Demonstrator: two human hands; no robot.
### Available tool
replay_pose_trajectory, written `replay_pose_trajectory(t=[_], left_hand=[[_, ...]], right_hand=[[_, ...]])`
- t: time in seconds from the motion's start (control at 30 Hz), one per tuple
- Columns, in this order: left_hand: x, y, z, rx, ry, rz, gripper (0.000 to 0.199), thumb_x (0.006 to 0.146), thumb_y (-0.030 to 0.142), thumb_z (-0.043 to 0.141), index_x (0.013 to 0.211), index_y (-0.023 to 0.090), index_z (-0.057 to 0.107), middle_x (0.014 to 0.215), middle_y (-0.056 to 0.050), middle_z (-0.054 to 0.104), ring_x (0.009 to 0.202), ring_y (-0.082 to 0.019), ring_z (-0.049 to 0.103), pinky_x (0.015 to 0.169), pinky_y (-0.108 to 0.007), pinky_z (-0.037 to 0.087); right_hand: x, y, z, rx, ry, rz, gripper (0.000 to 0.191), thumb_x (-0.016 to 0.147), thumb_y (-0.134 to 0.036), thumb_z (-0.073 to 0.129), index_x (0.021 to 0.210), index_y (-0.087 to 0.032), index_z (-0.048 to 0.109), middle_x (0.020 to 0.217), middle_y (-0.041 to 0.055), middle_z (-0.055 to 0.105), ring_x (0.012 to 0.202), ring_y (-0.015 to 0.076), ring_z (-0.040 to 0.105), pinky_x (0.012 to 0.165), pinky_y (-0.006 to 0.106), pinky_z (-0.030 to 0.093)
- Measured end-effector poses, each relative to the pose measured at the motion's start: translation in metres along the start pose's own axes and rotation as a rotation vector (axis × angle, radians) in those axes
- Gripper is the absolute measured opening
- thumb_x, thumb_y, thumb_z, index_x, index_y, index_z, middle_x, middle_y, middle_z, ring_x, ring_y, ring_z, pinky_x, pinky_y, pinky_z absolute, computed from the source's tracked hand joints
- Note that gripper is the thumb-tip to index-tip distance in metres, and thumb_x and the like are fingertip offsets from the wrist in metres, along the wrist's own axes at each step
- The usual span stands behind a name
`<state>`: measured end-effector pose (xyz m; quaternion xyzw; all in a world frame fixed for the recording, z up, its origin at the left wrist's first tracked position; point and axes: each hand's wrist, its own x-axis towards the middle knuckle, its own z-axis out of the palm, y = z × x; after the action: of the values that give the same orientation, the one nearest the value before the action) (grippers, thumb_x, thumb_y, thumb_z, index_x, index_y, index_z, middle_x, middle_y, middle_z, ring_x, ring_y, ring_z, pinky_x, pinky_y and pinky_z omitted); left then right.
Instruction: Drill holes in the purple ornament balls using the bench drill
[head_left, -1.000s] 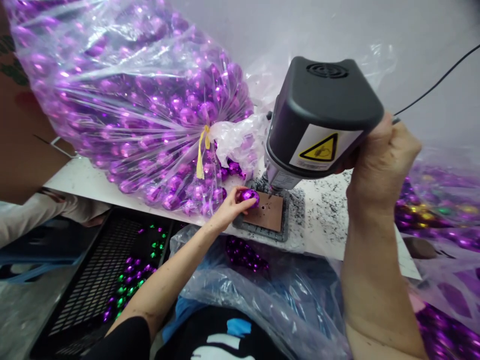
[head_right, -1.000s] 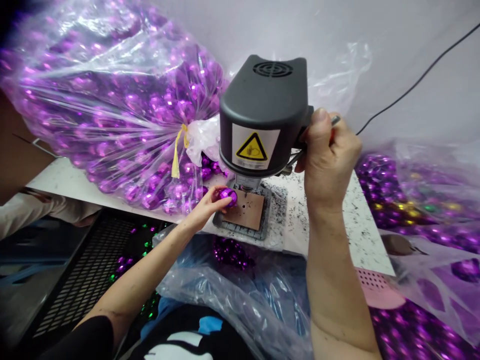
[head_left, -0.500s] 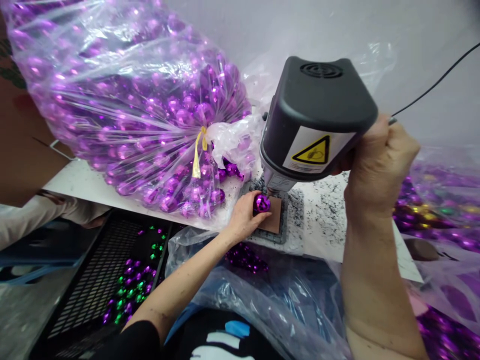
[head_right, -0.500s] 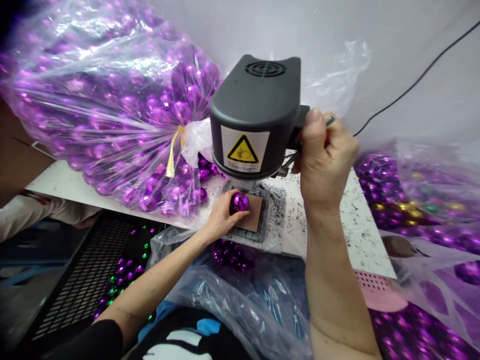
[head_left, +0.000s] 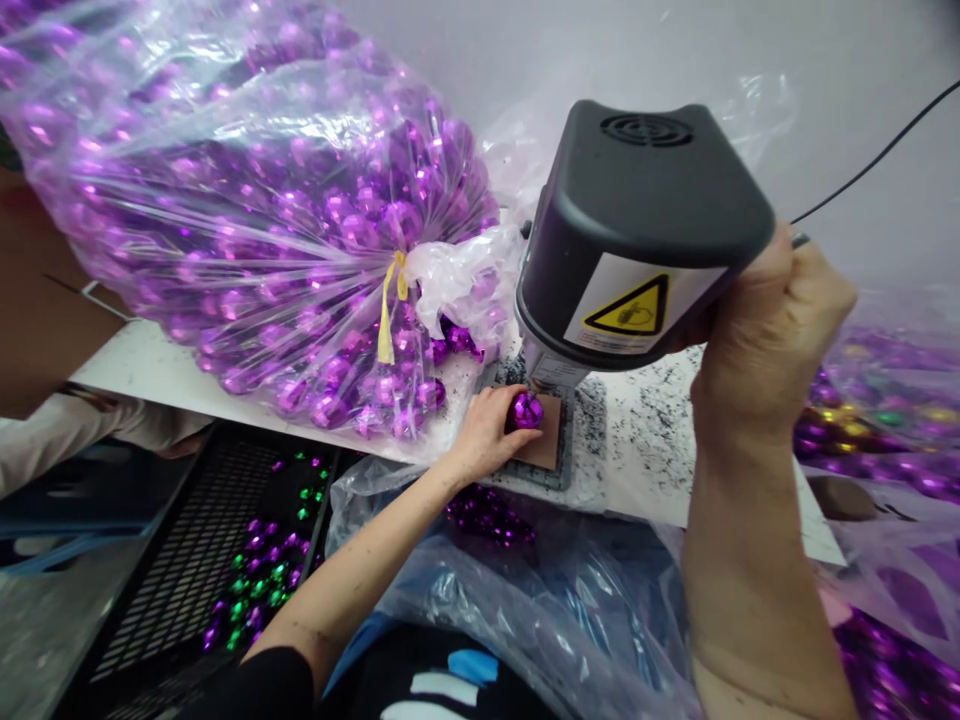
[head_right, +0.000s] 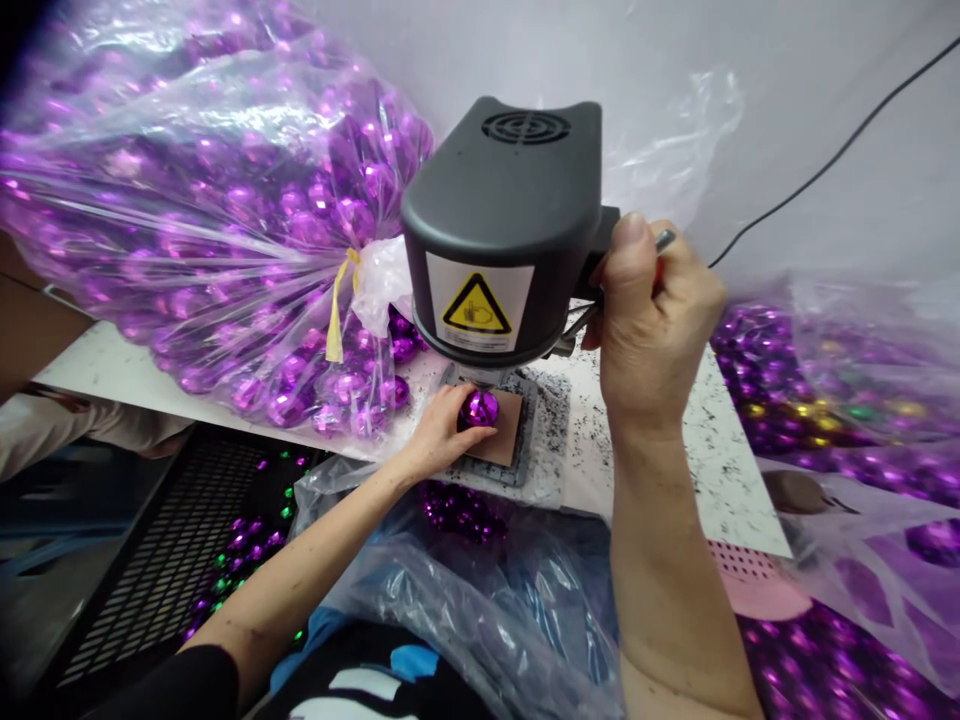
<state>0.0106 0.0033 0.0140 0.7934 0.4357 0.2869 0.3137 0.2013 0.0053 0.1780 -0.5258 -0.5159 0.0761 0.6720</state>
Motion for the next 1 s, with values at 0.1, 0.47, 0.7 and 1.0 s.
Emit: replay_pose_trajectory(t=[0.1,0.47,0.7,1.0], left_hand=[[-0.004,-0.001,0.004,0.015,0.017,0.042,0.052,0.086,0.031,0.078,0.131,0.022,0.055,0.126,-0.010,0.064,0.119,-0.030,0.056,0.103,-0.043,0.041],[-0.003,0.005,0.027,0.088,0.180,-0.058,0.041,0.086,0.039,0.077,0.118,0.021,0.057,0.116,-0.008,0.066,0.112,-0.028,0.056,0.103,-0.043,0.038],[-0.004,0.004,0.028,0.119,0.199,-0.044,0.035,0.087,0.036,0.075,0.114,0.022,0.058,0.111,-0.008,0.065,0.110,-0.028,0.055,0.101,-0.042,0.039],[-0.005,0.004,0.029,0.131,0.206,-0.031,0.033,0.088,0.036,0.073,0.112,0.021,0.057,0.109,-0.008,0.064,0.108,-0.028,0.055,0.099,-0.042,0.039]], right_hand=[[-0.001,0.000,0.000,0.012,-0.001,-0.002,0.048,0.094,-0.055,0.053,0.072,-0.012,0.047,0.060,-0.0042,0.041,0.044,0.0018,0.046,0.040,0.013,0.032],[-0.003,-0.007,-0.002,-0.009,-0.018,0.005,0.048,0.093,-0.057,0.054,0.071,-0.014,0.046,0.058,-0.0046,0.042,0.043,0.0026,0.043,0.040,0.016,0.030],[-0.055,-0.018,-0.022,-0.269,0.000,-0.120,0.032,0.097,-0.041,0.053,0.078,-0.015,0.054,0.065,-0.0041,0.048,0.052,0.0021,0.045,0.050,0.022,0.031],[-0.088,-0.011,-0.029,-0.277,-0.031,-0.132,0.012,0.093,-0.028,0.056,0.091,-0.022,0.067,0.069,-0.0041,0.054,0.054,0.0043,0.047,0.052,0.025,0.036]])
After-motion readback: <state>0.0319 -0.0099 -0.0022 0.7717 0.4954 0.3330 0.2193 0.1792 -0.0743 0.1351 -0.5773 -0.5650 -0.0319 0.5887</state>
